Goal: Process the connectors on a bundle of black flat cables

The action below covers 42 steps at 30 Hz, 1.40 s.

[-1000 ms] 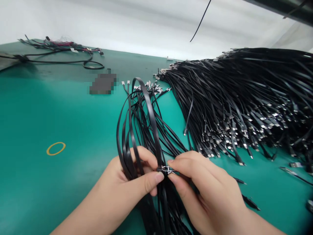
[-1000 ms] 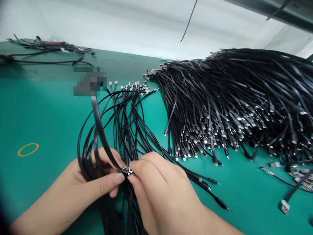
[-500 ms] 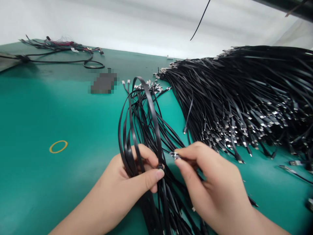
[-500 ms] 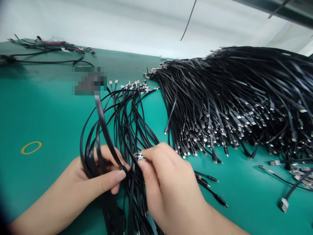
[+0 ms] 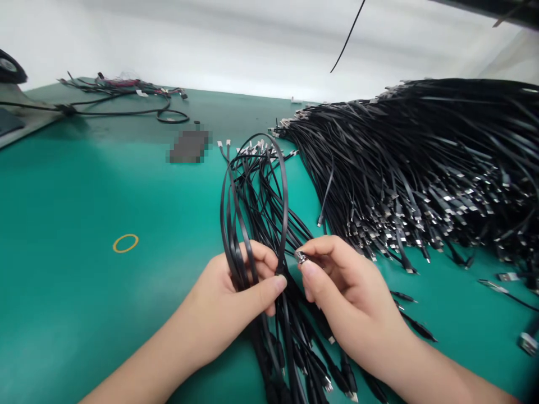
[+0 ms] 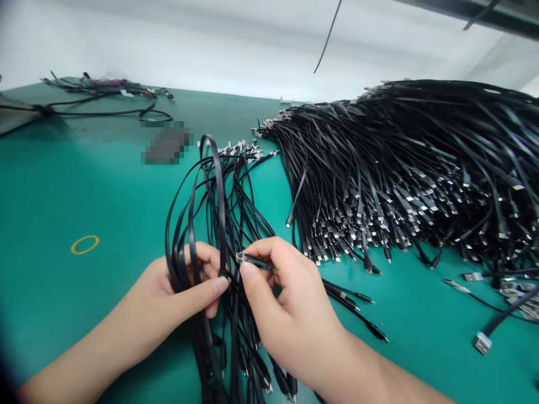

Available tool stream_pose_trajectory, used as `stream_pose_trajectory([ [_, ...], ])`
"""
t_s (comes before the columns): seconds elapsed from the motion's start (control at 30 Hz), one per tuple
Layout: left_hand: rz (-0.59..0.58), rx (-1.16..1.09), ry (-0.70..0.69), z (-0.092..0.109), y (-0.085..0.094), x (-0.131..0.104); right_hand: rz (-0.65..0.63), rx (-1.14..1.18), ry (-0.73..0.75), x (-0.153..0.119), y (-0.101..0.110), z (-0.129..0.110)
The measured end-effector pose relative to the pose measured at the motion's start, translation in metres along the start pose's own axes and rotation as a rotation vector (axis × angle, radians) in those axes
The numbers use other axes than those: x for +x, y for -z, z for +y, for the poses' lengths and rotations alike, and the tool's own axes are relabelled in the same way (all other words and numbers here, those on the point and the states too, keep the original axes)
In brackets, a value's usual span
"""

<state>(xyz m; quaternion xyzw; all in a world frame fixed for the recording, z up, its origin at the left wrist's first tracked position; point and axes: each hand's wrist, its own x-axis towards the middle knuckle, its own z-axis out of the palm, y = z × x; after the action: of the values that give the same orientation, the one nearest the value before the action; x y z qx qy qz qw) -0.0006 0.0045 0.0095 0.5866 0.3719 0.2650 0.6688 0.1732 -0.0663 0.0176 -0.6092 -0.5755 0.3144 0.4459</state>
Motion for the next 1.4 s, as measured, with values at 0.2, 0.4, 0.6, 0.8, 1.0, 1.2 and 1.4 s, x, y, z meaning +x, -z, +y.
stream_pose_trajectory([
  [0.2, -0.021, -0.044, 0.005, 0.002, 0.000, 0.001, -0.086, 0.126, -0.146, -0.002, -0.007, 0.001],
  [0.4, -0.036, -0.063, -0.002, 0.002, 0.000, 0.001, -0.090, 0.105, -0.102, -0.003, -0.008, 0.001],
  [0.6, -0.035, -0.074, -0.007, 0.002, 0.000, 0.001, -0.093, 0.073, -0.071, -0.003, -0.006, 0.001],
  [0.8, -0.032, -0.082, 0.004, 0.002, 0.000, 0.000, -0.127, 0.060, -0.039, -0.001, -0.004, 0.003],
  [1.0, -0.019, -0.055, 0.024, 0.003, 0.000, 0.001, -0.135, 0.029, -0.072, 0.000, -0.003, 0.002],
  [1.2, -0.018, 0.064, -0.005, 0.001, 0.003, 0.000, 0.027, 0.096, -0.116, 0.006, -0.006, 0.004],
  [1.4, -0.032, 0.104, -0.018, -0.001, 0.003, 0.000, 0.052, 0.185, -0.053, 0.003, -0.005, 0.002],
])
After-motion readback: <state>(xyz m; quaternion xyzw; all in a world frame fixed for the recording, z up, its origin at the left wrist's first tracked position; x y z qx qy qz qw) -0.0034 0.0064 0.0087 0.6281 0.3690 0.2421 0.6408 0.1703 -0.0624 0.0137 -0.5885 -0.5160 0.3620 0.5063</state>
